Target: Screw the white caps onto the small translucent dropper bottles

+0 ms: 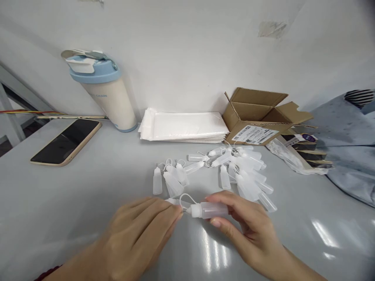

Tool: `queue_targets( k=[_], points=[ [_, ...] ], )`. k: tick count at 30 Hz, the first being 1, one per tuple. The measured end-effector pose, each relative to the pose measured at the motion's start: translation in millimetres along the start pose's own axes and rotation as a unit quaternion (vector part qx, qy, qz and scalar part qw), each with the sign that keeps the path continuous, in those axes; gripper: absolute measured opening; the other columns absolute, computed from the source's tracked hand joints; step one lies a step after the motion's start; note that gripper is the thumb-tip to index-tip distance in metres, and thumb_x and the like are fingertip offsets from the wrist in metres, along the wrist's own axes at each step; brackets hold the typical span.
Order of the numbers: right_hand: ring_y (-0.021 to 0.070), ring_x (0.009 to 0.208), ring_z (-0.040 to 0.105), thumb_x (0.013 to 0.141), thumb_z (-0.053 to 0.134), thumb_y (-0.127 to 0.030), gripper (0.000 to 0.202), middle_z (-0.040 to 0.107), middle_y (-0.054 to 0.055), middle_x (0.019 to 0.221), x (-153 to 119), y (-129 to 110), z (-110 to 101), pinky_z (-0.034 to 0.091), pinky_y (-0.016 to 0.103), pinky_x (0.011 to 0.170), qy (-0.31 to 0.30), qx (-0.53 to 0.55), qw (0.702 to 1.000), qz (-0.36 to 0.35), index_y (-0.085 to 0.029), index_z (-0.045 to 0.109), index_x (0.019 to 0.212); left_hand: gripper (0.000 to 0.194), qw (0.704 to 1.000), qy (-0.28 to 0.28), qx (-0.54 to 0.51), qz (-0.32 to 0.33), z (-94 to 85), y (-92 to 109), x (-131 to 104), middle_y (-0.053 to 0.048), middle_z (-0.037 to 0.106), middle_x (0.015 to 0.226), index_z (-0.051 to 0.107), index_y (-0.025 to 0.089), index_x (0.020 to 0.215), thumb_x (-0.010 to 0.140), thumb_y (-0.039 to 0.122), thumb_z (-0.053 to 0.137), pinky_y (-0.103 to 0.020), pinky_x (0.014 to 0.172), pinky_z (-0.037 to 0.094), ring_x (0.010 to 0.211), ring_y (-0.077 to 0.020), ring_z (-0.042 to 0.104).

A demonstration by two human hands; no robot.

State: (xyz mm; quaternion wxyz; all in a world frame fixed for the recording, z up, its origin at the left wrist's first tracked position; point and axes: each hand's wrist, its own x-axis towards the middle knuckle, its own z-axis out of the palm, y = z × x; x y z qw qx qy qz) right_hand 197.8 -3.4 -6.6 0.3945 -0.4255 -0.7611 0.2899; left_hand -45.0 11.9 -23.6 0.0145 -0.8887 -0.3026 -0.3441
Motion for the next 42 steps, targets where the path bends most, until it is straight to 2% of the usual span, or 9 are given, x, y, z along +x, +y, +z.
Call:
queue_targets(
  k=[2,6,9,14,19,30,37,42],
  points=[
    [0.0119,0.073,0.065,0.087,0.061,-0.012,0.026,0.071,0.001,0.088,0.4,1.0,0.4,0.054,0.019,0.064,-0.004,-0.005,1.000,-0.003,-0.020,0.062,0.112,0.014,1.000,-0.010,-0.016,-0.014,-0.5,-0.8,1.5,-0.002,0.072,0.086,0.061,0.016,0.103,0.094,0.009,0.053,-0.027,0.065,0.050,0.074,-0.0153,0.066],
    [0.0130,0.083,0.065,0.086,0.062,-0.009,0.029,0.070,0.002,0.093,0.7,1.6,-0.4,0.054,0.019,0.068,-0.003,-0.004,1.000,-0.009,-0.020,0.062,0.113,0.014,0.987,-0.026,-0.118,-0.107,0.1,1.3,8.8,0.001,0.071,0.082,0.060,0.022,0.095,0.097,0.018,0.047,-0.023,0.057,0.047,0.066,-0.0126,0.065],
    [0.0129,0.083,0.065,0.085,0.062,-0.007,0.029,0.070,0.002,0.092,0.8,0.9,-1.6,0.053,0.019,0.068,0.001,0.004,1.000,-0.013,-0.019,0.063,0.111,0.014,0.976,-0.033,-0.166,-0.138,-1.2,2.6,12.7,0.002,0.069,0.078,0.059,0.024,0.095,0.096,0.018,0.046,-0.023,0.053,0.045,0.062,-0.0123,0.065],
    [0.0132,0.075,0.064,0.085,0.062,-0.006,0.027,0.070,0.003,0.086,0.2,0.4,0.4,0.052,0.020,0.061,0.002,0.011,1.000,-0.013,-0.017,0.064,0.110,0.013,0.970,-0.059,-0.192,-0.140,-2.4,3.3,13.9,0.004,0.065,0.070,0.057,0.023,0.093,0.092,0.013,0.049,-0.021,0.049,0.042,0.051,-0.0096,0.056],
    [0.0156,0.077,0.066,0.085,0.061,-0.004,0.030,0.070,0.005,0.087,-2.3,1.6,3.2,0.054,0.023,0.061,0.014,0.016,0.999,-0.042,-0.016,0.063,0.112,0.014,0.967,-0.048,-0.208,-0.142,2.1,6.4,15.5,0.006,0.056,0.060,0.056,0.023,0.086,0.089,0.012,0.048,-0.021,0.044,0.037,0.045,-0.0089,0.047],
    [0.0183,0.076,0.067,0.084,0.059,-0.002,0.033,0.071,0.007,0.088,-2.0,2.4,6.3,0.056,0.027,0.062,0.019,0.041,0.998,-0.051,-0.018,0.063,0.114,0.015,0.964,-0.056,-0.220,-0.139,3.3,9.8,12.9,0.004,0.059,0.065,0.055,0.021,0.088,0.091,0.008,0.048,-0.020,0.048,0.039,0.050,-0.0093,0.052],
    [0.0192,0.082,0.068,0.086,0.059,-0.004,0.031,0.071,0.008,0.090,-1.9,4.2,4.7,0.057,0.027,0.065,0.017,0.030,0.998,-0.051,-0.016,0.062,0.114,0.013,0.971,-0.029,-0.199,-0.131,2.7,10.6,17.4,0.002,0.063,0.065,0.055,0.020,0.086,0.091,0.011,0.048,-0.020,0.046,0.041,0.048,-0.0095,0.054],
    [0.0192,0.085,0.068,0.086,0.059,-0.004,0.034,0.070,0.009,0.093,-1.5,5.0,2.8,0.058,0.027,0.067,0.012,0.009,0.997,-0.071,-0.017,0.060,0.118,0.008,0.970,-0.010,-0.188,-0.153,2.4,11.5,18.3,0.004,0.060,0.063,0.057,0.020,0.085,0.088,0.013,0.055,-0.017,0.048,0.044,0.050,-0.0083,0.055]
  ],
)
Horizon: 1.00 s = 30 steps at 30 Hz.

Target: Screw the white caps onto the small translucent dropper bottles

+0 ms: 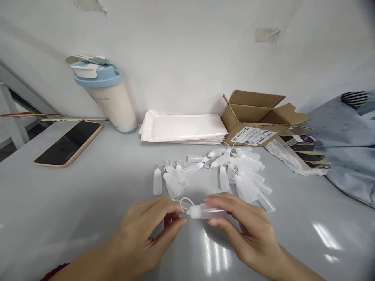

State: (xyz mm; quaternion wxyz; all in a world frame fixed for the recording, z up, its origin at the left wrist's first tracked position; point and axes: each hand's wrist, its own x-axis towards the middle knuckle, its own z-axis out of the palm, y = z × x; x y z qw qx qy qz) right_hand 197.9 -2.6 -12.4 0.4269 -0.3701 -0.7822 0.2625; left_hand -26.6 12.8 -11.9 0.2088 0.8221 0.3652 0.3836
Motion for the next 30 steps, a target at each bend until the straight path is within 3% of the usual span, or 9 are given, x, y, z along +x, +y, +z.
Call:
queue_targets(
  k=[6,11,16,19,22,25,30],
  points=[
    [0.0199,0.088,0.068,0.089,0.059,-0.009,0.030,0.070,0.009,0.096,2.3,4.7,1.3,0.059,0.030,0.071,-0.019,-0.009,1.000,0.008,-0.018,0.059,0.118,0.011,0.999,-0.040,0.008,-0.018,-5.3,-3.4,2.1,0.005,0.060,0.060,0.061,0.020,0.084,0.091,0.018,0.053,-0.017,0.045,0.041,0.046,-0.0080,0.052],
    [0.0221,0.093,0.067,0.093,0.056,-0.019,0.022,0.069,0.011,0.099,8.8,15.0,1.0,0.060,0.034,0.074,-0.019,-0.124,0.992,-0.023,-0.017,0.058,0.115,0.021,0.978,-0.145,-0.008,-0.149,-18.1,-4.4,10.4,0.004,0.063,0.056,0.066,0.022,0.073,0.088,0.024,0.052,-0.015,0.039,0.037,0.047,-0.0107,0.057],
    [0.0250,0.098,0.065,0.094,0.046,-0.008,0.024,0.068,0.016,0.106,22.9,31.2,0.2,0.058,0.041,0.080,-0.028,-0.250,0.966,-0.063,-0.014,0.059,0.113,0.031,0.952,-0.195,0.009,-0.237,-24.7,-5.8,16.8,0.002,0.061,0.053,0.065,0.020,0.065,0.087,0.032,0.046,-0.019,0.039,0.034,0.044,-0.0126,0.050],
    [0.0292,0.106,0.060,0.092,0.044,-0.001,0.028,0.065,0.019,0.119,34.7,39.8,2.7,0.055,0.048,0.086,-0.075,-0.306,0.945,-0.082,-0.011,0.060,0.113,0.034,0.943,-0.202,0.042,-0.262,-24.0,-10.0,14.1,0.002,0.056,0.050,0.061,0.019,0.060,0.086,0.035,0.045,-0.020,0.039,0.029,0.043,-0.0126,0.045],
    [0.0320,0.109,0.057,0.091,0.041,0.002,0.031,0.064,0.021,0.123,45.1,42.9,8.1,0.053,0.050,0.088,-0.119,-0.346,0.925,-0.103,-0.007,0.061,0.113,0.040,0.933,-0.194,0.076,-0.293,-24.1,-13.8,11.8,0.004,0.041,0.045,0.047,0.019,0.051,0.086,0.037,0.043,-0.021,0.039,0.021,0.041,-0.0110,0.038],
    [0.0315,0.105,0.057,0.092,0.040,0.002,0.031,0.066,0.020,0.118,53.3,40.8,13.8,0.054,0.048,0.085,-0.159,-0.369,0.908,-0.121,-0.008,0.061,0.113,0.045,0.927,-0.190,0.086,-0.312,-26.4,-14.5,14.1,0.005,0.028,0.044,0.033,0.021,0.047,0.087,0.039,0.041,-0.022,0.039,0.017,0.038,-0.0102,0.031],
    [0.0293,0.090,0.060,0.092,0.039,0.001,0.031,0.069,0.018,0.102,59.1,39.3,16.5,0.055,0.044,0.074,-0.167,-0.380,0.902,-0.123,-0.011,0.061,0.111,0.042,0.928,-0.167,0.103,-0.317,-28.7,-10.9,19.7,0.005,0.028,0.047,0.024,0.022,0.051,0.086,0.038,0.041,-0.023,0.042,0.018,0.043,-0.0107,0.026]
  ],
)
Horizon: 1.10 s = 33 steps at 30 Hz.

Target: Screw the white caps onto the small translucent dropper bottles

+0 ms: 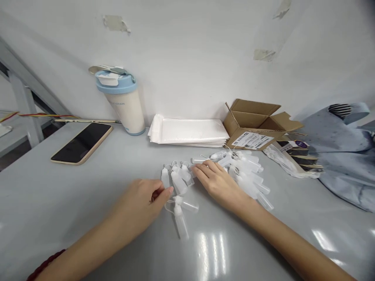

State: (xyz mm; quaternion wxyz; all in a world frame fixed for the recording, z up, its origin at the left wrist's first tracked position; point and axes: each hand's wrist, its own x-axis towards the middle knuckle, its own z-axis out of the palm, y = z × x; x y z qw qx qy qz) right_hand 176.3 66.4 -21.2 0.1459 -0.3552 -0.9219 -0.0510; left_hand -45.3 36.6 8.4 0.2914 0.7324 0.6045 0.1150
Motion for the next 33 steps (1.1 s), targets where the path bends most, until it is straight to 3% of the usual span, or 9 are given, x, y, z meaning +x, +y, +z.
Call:
queue_targets(
  k=[4,9,11,13,17,20,22,26,33],
  points=[
    [0.0282,0.091,0.061,0.093,0.038,-0.003,0.030,0.066,0.018,0.103,-8.7,3.6,-4.9,0.055,0.042,0.074,0.049,0.031,0.998,0.019,-0.012,0.059,0.113,0.041,1.000,-0.005,-0.008,0.008,1.3,1.6,-3.3,0.005,0.026,0.049,0.022,0.022,0.054,0.087,0.038,0.040,-0.023,0.043,0.017,0.045,-0.0105,0.024],
    [0.0235,0.097,0.062,0.093,0.050,-0.011,0.023,0.063,0.012,0.104,-31.1,2.2,-22.4,0.054,0.038,0.080,0.165,0.117,0.975,0.092,-0.019,0.054,0.114,0.043,0.998,-0.032,-0.028,0.039,4.2,1.9,-7.7,0.005,0.028,0.048,0.027,0.021,0.053,0.088,0.042,0.039,-0.023,0.042,0.018,0.045,-0.0102,0.026],
    [0.0230,0.099,0.062,0.090,0.058,-0.014,0.021,0.063,0.008,0.103,-39.3,0.4,-27.7,0.054,0.037,0.080,0.203,0.220,0.941,0.160,-0.023,0.057,0.109,0.043,0.997,-0.043,-0.043,0.051,4.5,3.2,-8.0,0.006,0.031,0.049,0.033,0.020,0.053,0.090,0.042,0.039,-0.022,0.042,0.020,0.045,-0.0102,0.028],
    [0.0225,0.100,0.062,0.087,0.064,-0.017,0.019,0.065,0.006,0.103,-45.3,-1.2,-30.5,0.054,0.034,0.079,0.222,0.338,0.884,0.232,-0.025,0.061,0.104,0.042,0.994,-0.057,-0.065,0.064,4.4,4.6,-7.8,0.005,0.037,0.049,0.044,0.019,0.055,0.091,0.041,0.041,-0.021,0.041,0.024,0.045,-0.0102,0.033],
    [0.0189,0.095,0.065,0.083,0.070,-0.019,0.016,0.068,0.003,0.101,-50.0,-5.3,-31.5,0.054,0.028,0.076,0.199,0.481,0.801,0.297,-0.026,0.066,0.097,0.032,0.982,-0.054,-0.162,0.077,5.3,3.6,-8.0,0.003,0.057,0.059,0.062,0.020,0.077,0.092,0.041,0.044,-0.020,0.045,0.040,0.050,-0.0123,0.052],
    [0.0162,0.088,0.066,0.082,0.072,-0.019,0.016,0.070,0.001,0.097,-50.5,-11.1,-31.4,0.054,0.025,0.072,0.165,0.562,0.754,0.297,-0.026,0.067,0.095,0.032,0.968,-0.053,-0.237,0.062,7.3,3.4,-9.1,0.002,0.063,0.066,0.061,0.021,0.105,0.092,0.046,0.047,-0.021,0.050,0.048,0.054,-0.0132,0.058],
    [0.0144,0.086,0.066,0.082,0.073,-0.020,0.015,0.070,0.000,0.097,-50.9,-15.7,-32.0,0.054,0.023,0.073,0.140,0.603,0.724,0.304,-0.027,0.067,0.095,0.038,0.962,-0.059,-0.267,0.024,7.6,6.6,-10.4,0.002,0.063,0.069,0.058,0.020,0.113,0.091,0.049,0.048,-0.021,0.053,0.050,0.055,-0.0127,0.059],
    [0.0123,0.087,0.065,0.083,0.072,-0.018,0.016,0.069,-0.002,0.098,-51.7,-23.0,-34.6,0.053,0.020,0.075,0.101,0.654,0.688,0.298,-0.029,0.068,0.095,0.032,0.958,-0.054,-0.278,-0.039,5.5,16.6,-12.8,0.003,0.064,0.072,0.063,0.022,0.105,0.091,0.047,0.049,-0.021,0.056,0.046,0.059,-0.0120,0.058],
    [0.0093,0.086,0.063,0.083,0.073,-0.018,0.018,0.069,-0.003,0.097,-51.5,-26.4,-34.1,0.052,0.016,0.075,0.087,0.684,0.658,0.304,-0.030,0.068,0.096,0.029,0.967,-0.058,-0.247,0.033,4.3,13.8,-13.2,0.003,0.062,0.066,0.065,0.023,0.082,0.093,0.042,0.046,-0.017,0.047,0.041,0.055,-0.0117,0.057]
  ],
)
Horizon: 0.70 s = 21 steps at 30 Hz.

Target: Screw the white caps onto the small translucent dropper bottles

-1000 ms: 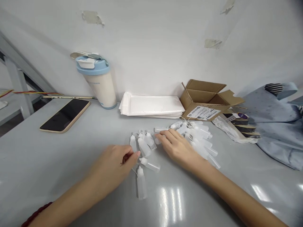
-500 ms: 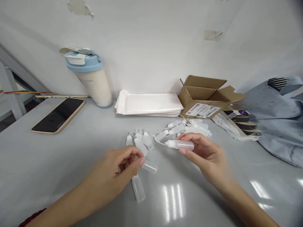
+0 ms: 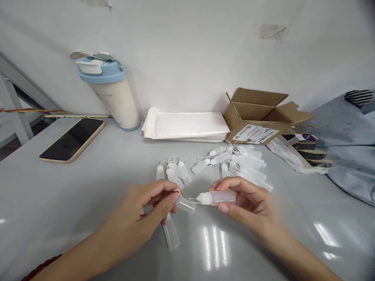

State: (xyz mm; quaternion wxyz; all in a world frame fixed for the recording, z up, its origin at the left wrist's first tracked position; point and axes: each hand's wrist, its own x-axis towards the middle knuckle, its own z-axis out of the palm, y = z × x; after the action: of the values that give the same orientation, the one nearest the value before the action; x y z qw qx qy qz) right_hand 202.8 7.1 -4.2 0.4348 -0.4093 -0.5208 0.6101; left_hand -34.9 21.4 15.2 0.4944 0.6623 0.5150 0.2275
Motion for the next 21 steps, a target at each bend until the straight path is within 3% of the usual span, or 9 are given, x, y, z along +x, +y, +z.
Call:
queue_targets(
  k=[6,14,21],
  points=[
    [0.0080,0.084,0.063,0.083,0.072,-0.018,0.017,0.069,-0.004,0.095,-0.5,-0.4,2.3,0.052,0.014,0.073,0.008,-0.006,1.000,0.004,-0.030,0.069,0.095,0.027,0.997,0.009,0.043,0.059,-0.6,-6.1,0.5,0.003,0.065,0.064,0.065,0.025,0.085,0.094,0.040,0.045,-0.014,0.040,0.039,0.053,-0.0114,0.058],
    [0.0074,0.079,0.063,0.083,0.072,-0.019,0.015,0.070,-0.003,0.090,-0.3,-0.9,7.3,0.051,0.013,0.069,0.012,0.005,1.000,0.028,-0.028,0.069,0.095,0.018,0.977,0.028,0.092,0.188,4.2,-14.2,-1.2,0.004,0.068,0.071,0.068,0.026,0.093,0.093,0.022,0.051,-0.011,0.040,0.039,0.056,-0.0094,0.060],
    [0.0081,0.081,0.064,0.083,0.072,-0.020,0.015,0.071,-0.003,0.093,-3.2,-2.4,8.9,0.051,0.014,0.071,0.013,0.011,0.999,0.028,-0.028,0.069,0.095,0.017,0.972,0.013,0.101,0.211,6.2,-14.2,-0.1,0.005,0.067,0.071,0.067,0.024,0.095,0.094,0.019,0.051,-0.013,0.046,0.041,0.054,-0.0076,0.057]
  ],
)
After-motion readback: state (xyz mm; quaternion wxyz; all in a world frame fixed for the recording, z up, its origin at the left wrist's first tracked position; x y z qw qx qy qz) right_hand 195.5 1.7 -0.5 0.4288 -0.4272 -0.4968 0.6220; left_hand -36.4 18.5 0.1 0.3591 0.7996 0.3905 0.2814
